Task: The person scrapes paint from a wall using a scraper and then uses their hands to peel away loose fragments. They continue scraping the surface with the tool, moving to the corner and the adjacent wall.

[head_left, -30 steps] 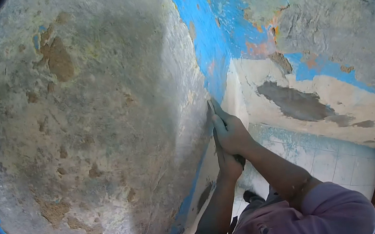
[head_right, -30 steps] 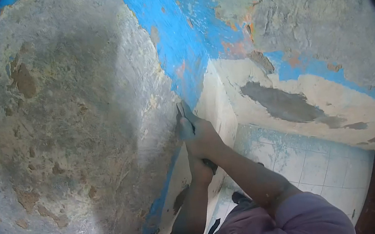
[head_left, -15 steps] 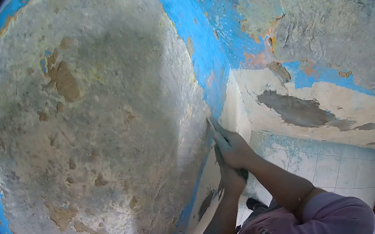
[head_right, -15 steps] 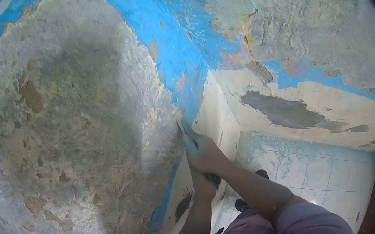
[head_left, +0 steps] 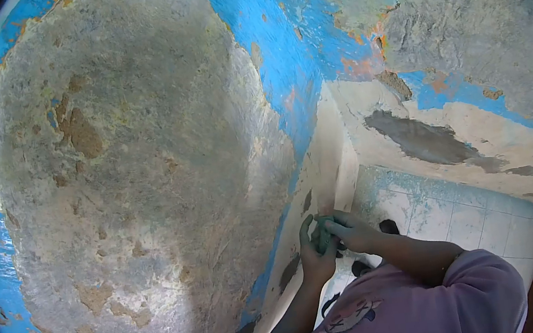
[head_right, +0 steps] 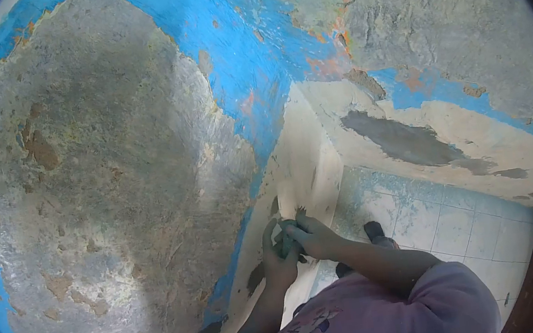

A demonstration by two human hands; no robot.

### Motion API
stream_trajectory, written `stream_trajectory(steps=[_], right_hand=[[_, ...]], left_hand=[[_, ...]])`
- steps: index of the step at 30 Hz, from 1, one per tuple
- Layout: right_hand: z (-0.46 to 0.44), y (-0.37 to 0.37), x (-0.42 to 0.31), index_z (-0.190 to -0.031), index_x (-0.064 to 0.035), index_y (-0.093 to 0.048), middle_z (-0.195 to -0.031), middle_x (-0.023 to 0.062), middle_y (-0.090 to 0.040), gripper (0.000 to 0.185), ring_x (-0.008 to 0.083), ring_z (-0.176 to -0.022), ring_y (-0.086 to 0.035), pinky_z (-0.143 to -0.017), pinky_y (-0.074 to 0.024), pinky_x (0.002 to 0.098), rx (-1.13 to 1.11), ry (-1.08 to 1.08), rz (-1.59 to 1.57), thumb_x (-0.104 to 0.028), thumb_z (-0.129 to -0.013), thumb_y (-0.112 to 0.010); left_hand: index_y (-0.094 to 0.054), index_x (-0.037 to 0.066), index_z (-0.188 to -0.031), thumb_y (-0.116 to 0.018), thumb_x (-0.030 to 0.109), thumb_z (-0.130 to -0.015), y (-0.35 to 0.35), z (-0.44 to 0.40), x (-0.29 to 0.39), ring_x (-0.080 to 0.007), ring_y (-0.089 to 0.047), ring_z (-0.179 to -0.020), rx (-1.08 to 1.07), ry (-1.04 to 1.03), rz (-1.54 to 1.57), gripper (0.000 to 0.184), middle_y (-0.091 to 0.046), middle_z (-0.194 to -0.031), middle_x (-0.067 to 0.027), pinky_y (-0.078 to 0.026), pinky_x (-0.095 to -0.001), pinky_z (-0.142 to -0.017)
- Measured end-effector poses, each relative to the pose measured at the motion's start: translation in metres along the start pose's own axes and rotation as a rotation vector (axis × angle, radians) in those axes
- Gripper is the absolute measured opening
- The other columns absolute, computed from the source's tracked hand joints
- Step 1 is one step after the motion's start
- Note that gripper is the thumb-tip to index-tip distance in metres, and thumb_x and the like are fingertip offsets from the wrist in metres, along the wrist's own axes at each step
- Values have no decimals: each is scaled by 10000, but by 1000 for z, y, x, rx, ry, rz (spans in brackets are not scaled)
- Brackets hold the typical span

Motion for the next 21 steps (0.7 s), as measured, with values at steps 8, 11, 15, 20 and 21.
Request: stream_trajectory(steps=[8,11,15,20,21], right_hand=[[-19,13,-26,-1214,-21,-482,-930,70,-594,298,125,-678,-550,-608,-466,263,-63,174,-380,-191,-978,-418],[-23,14,-54,-1190,-48,-481,-926,84,-589,276,167,-713,-574,-645,-484,310,-12,278,-447,-208,-977,-412],[-25,5,-75,-1076,-100,-501,-772,69,-548,271,165,-538,-526,-500,-459,321,-97,247,-761,-340,-974,-423],[-19,-41,-85,-929,-127,-545,-565,-3,-437,399,94,-380,-371,-349,-338,253,-482,-204,-1104,-490,-959,-381],[-16,-50,-86,-886,-134,-556,-512,-24,-401,435,75,-364,-348,-324,-311,237,-561,-265,-1087,-519,-954,-367]], left_hand=[[-151,140,-1412,-485,57,-916,-19,-4,11,-111,-498,-581,-46,234,254,605,-558,-928,-113,-379,-222,-464],[-122,131,-1416,-450,135,-943,-18,-19,24,-107,-482,-567,24,216,318,576,-537,-906,-100,-378,-224,-476],[-34,10,-1422,-447,51,-921,-18,-16,79,-137,-547,-585,-93,75,-33,651,-541,-911,-126,-442,-251,-526],[66,-55,-1414,-445,23,-887,-27,10,113,-168,-586,-606,-65,-92,-306,737,-536,-970,-176,-494,-270,-544],[104,-52,-1414,-430,-3,-872,-26,11,115,-163,-581,-611,-44,-89,-342,763,-519,-995,-187,-502,-260,-530]])
Point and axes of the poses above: each hand's wrist, its own z-axis away from the middle knuckle, its own y-axis out of the back of the hand, x = y × z, the point moved 8 cm from there along -z, towards the middle knuckle
